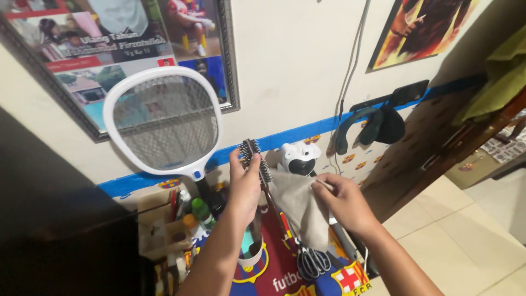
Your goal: Organizing hair accessories and cleaning a pair of scissors with a cloth.
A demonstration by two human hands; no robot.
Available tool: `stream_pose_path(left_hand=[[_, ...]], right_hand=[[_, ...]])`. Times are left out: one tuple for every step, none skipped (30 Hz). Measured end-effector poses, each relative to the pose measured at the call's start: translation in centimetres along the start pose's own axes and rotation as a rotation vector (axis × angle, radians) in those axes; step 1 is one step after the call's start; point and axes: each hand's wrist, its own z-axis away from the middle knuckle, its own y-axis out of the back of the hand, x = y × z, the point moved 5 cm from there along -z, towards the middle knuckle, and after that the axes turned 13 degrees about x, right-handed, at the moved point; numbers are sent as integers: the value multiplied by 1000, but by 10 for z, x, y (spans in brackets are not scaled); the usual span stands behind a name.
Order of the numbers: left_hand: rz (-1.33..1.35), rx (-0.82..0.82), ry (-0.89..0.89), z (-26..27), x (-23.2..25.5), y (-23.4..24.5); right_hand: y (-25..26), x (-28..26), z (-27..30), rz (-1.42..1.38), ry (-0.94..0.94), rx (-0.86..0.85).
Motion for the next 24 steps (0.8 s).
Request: stream_pose_path(left_hand=[[3, 2, -2, -3, -3, -6], [2, -19, 2, -5, -6, -13], [0, -37, 7, -8, -9, -18], [2, -32, 6, -12, -17, -21], [-15, -40, 19, -17, -26, -24], [-31, -47, 32, -22, -35, -27], [-31, -42, 32, -25, -40, -28], [14, -68, 31, -29, -44, -30], [60, -91, 32, -31, -50, -31], [62, -84, 33, -33, -50, -34], [-16, -49, 35, -35, -51, -34], [-93, -15, 37, -36, -52, -34], [-93, -9, 41, -41, -56, -36], [-125, 9, 33, -45, -61, -38], [-158, 26, 24, -49, -64, -38], [-160, 32, 27, -50, -61, -42], [-153, 59, 52, -51, -58, -43], [-146, 86, 76, -52, -55, -45], [-147, 95, 73, -54, -51, -47], [-137, 111, 83, -55, -47, -47], [-127, 128, 95, -56, -44, -47], [-129, 138, 93, -63, -51, -44], [-114, 136, 51, -69, -56, -42], [-99, 133, 8, -75, -61, -39]], right_hand=[[4, 16, -12, 1, 3, -1], [8, 33, -23, -135, -55, -6], [10, 51, -34, -272, -116, -13], [13, 52, -41, -271, -115, -18], [15, 55, -47, -270, -156, -28], [16, 58, -52, -270, -197, -37], [17, 60, -59, -269, -197, -43], [18, 62, -65, -190, -185, -38], [20, 65, -70, -109, -171, -35], [19, 65, -79, -107, -172, -43], [16, 65, -87, 43, -132, -71], [13, 66, -94, 192, -90, -100], [6, 64, -105, 194, -92, -106], [-4, 62, -114, 101, -92, -192], [-15, 58, -123, 5, -92, -277], [-21, 46, -132, 4, -94, -283], [-28, 32, -143, -124, -130, -297], [-35, 18, -153, -252, -167, -310], [-37, 9, -163, -254, -165, -319], [-36, 1, -174, -357, -192, -260], [-36, -7, -183, -458, -223, -201], [-39, 5, -193, -461, -224, -211], [-37, 19, -204, -276, -178, -130], [-35, 32, -214, -90, -131, -50]])
